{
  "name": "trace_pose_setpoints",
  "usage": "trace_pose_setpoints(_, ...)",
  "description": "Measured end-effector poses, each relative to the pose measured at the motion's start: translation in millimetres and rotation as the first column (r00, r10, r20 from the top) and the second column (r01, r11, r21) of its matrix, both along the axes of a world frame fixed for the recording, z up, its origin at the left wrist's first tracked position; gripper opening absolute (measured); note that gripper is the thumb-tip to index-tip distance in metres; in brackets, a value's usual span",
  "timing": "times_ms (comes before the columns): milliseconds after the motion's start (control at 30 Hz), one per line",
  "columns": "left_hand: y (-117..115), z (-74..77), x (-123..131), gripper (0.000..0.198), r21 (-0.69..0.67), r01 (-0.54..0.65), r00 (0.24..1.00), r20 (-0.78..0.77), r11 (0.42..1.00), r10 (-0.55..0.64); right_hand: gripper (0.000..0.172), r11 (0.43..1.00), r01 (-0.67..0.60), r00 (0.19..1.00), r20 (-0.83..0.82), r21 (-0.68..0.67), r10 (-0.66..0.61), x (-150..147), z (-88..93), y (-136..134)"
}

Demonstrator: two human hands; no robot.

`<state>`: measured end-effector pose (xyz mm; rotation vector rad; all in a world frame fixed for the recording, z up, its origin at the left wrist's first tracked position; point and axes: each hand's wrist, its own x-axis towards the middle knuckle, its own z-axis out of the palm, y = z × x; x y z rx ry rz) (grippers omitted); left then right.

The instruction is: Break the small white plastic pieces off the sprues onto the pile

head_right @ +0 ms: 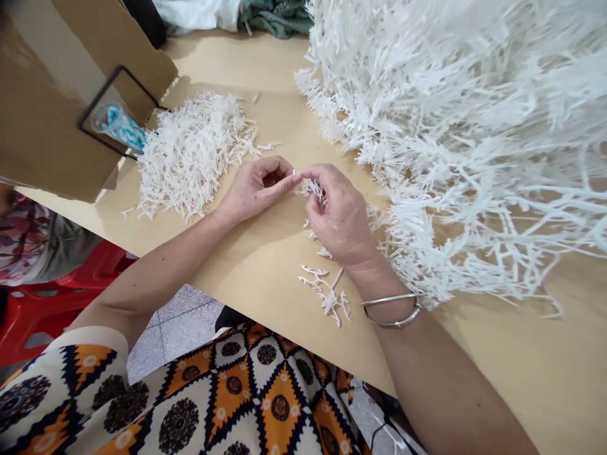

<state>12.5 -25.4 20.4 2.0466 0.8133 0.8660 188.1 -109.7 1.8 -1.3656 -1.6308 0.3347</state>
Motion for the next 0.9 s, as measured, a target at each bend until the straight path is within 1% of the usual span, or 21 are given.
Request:
trace_pose_setpoints(67, 1.5, -2.6, 0.0, 0.052, 0.004, 0.022, 1.0, -0.001, 1.0, -0.022, 0.037, 1.0, 0.008, 1.0, 0.005, -0.006, -0.008, -0.2, 0.3, -0.4)
trace_pose_setpoints(167, 5.2, -5.8, -1.3, 0.043, 0.005, 0.069, 0.997, -0.048, 0.998, -0.068, 0.031, 0.999, 0.021, 0.999, -0.043, -0.046, -0.023, 1.4, -1.4, -0.2)
trace_pose_setpoints(267, 9.2, -6.7, -3.4, 0.033, 0.054, 0.09, 0.991, -0.102, 0.994, -0.084, 0.019, 0.996, 0.051, 0.996, -0.066, -0.069, -0.056, 4.1, -3.6, 0.9)
trace_pose_setpoints(333, 10.3, -6.3, -3.6, 0.024, 0.157, 0.067, 0.985, -0.167, 0.985, -0.04, 0.01, 0.993, 0.076, 0.994, -0.067, -0.086, -0.081, 5.2, -4.3, 2.3)
trace_pose_setpoints(400, 9.2, -6.5, -1.6, 0.018, 0.277, 0.041, 0.966, -0.257, 0.96, 0.033, 0.007, 0.992, 0.079, 0.994, -0.07, -0.101, -0.087, 5.0, -4.4, 4.2)
trace_pose_setpoints(500, 8.1, -12.2, 4.2, 0.019, 0.417, 0.014, 0.909, -0.384, 0.909, 0.162, 0.01, 0.993, 0.054, 0.996, -0.072, -0.103, -0.061, 2.5, -3.9, 6.5)
trace_pose_setpoints(567, 13.9, -21.3, 5.2, 0.022, 0.489, -0.031, 0.869, -0.418, 0.872, 0.265, 0.011, 0.993, 0.032, 0.995, -0.09, -0.111, -0.042, 0.3, -3.0, 5.7)
trace_pose_setpoints(600, 19.9, -26.9, 3.4, 0.021, 0.521, -0.064, 0.854, -0.413, 0.851, 0.317, 0.01, 0.992, 0.021, 0.994, -0.107, -0.122, -0.034, -0.7, -2.3, 4.4)
trace_pose_setpoints(667, 36.3, -38.4, -4.8, 0.02, 0.57, -0.168, 0.833, -0.355, 0.805, 0.425, 0.008, 0.988, 0.008, 0.99, -0.138, -0.153, -0.029, -2.3, -0.9, 0.6)
trace_pose_setpoints(733, 52.8, -46.7, -16.1, 0.022, 0.572, -0.265, 0.854, -0.234, 0.776, 0.464, 0.007, 0.987, 0.014, 0.987, -0.158, -0.161, -0.039, -3.1, -0.6, -2.7)
trace_pose_setpoints(767, 58.5, -48.4, -21.0, 0.023, 0.573, -0.304, 0.862, -0.175, 0.761, 0.476, 0.008, 0.989, 0.021, 0.985, -0.165, -0.149, -0.045, -3.0, -1.3, -3.3)
trace_pose_setpoints(833, 61.4, -46.3, -26.3, 0.021, 0.575, -0.35, 0.858, -0.119, 0.739, 0.499, 0.014, 0.993, 0.036, 0.981, -0.187, -0.115, -0.057, -2.0, -4.1, -2.1)
trace_pose_setpoints(900, 53.0, -37.4, -24.3, 0.025, 0.573, -0.348, 0.859, -0.121, 0.742, 0.497, 0.019, 0.994, 0.054, 0.974, -0.213, -0.093, -0.073, 0.0, -7.9, 0.9)
